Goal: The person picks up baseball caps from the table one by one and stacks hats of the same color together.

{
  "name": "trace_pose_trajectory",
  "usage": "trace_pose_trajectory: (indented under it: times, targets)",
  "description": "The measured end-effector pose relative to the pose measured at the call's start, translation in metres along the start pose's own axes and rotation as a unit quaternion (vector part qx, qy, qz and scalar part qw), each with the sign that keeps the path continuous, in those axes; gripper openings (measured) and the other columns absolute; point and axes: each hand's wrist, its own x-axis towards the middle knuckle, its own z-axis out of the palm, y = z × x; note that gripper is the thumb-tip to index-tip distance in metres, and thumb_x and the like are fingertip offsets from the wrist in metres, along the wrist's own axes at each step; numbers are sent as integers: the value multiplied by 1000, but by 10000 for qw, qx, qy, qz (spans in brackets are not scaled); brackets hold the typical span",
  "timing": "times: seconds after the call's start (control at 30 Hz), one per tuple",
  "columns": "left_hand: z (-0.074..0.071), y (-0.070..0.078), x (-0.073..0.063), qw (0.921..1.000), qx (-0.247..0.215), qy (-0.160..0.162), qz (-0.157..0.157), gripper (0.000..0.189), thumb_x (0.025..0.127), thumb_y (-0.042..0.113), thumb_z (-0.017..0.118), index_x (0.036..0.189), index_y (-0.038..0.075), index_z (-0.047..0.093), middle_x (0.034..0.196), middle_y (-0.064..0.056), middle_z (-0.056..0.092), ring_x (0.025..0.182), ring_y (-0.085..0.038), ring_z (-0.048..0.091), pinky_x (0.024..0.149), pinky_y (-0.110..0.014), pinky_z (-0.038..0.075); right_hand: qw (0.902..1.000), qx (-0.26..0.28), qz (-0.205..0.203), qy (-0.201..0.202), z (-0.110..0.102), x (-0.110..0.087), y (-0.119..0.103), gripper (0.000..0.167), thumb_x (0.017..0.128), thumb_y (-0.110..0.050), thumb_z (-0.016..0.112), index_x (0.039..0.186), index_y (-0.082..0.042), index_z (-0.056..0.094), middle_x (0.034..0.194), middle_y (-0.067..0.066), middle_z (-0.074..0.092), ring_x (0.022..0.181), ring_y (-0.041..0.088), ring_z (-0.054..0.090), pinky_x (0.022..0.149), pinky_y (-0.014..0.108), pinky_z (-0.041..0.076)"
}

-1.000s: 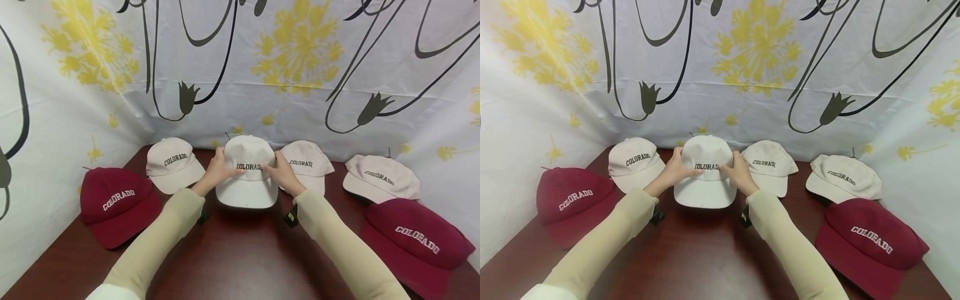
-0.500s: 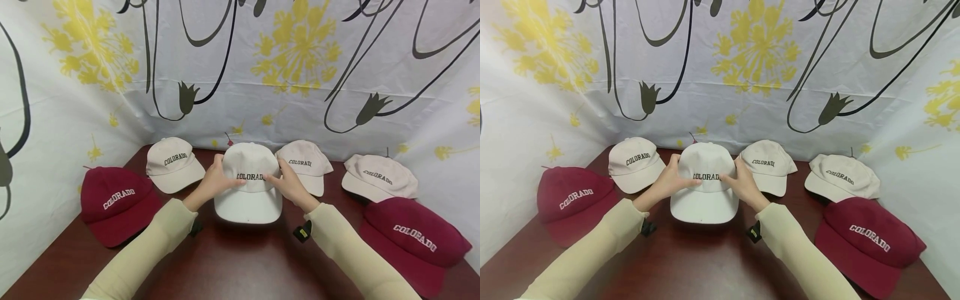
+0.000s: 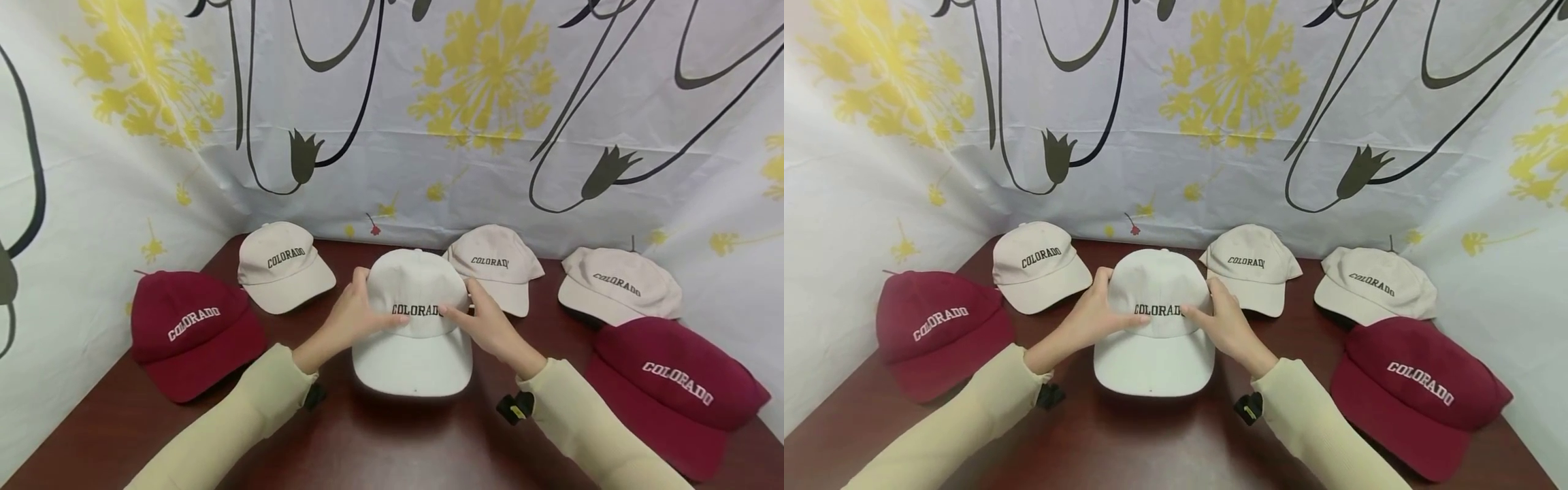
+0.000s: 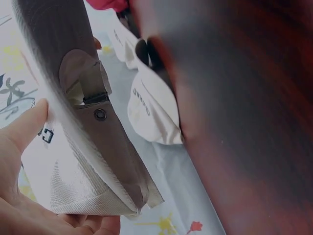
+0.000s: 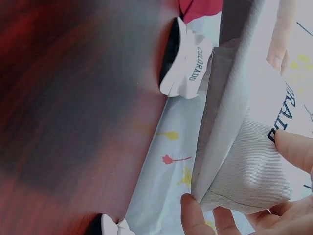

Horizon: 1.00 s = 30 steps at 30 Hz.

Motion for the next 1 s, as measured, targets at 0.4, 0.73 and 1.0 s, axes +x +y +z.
trace_pose_trajectory:
  times: [0.4,0.73,1.0]
  targets:
    - [10,-5,-20,9990,-8,-346,-269,79,56,38,86,111,6,39,89,-8,54,81,-20,53,68,-34,44,9994,-299,135,-89,10,-21,14,37,87,-25,64,111,-2,47,91,7,52,81,21,47,70,35,42]
    - [26,-24,-29,9970,-294,-673,-252,79,57,33,86,111,2,38,85,-6,55,75,-17,53,64,-31,45,9986,-208,394,-295,25,-33,29,35,87,-23,65,105,-1,46,90,7,48,82,20,46,70,34,41]
    - [31,-32,-34,9966,-262,-773,-60,77,56,30,87,108,2,38,86,-6,55,77,-17,53,64,-31,44,9978,-296,521,-269,32,-37,35,34,86,-23,65,105,0,48,94,8,48,83,20,46,69,33,41]
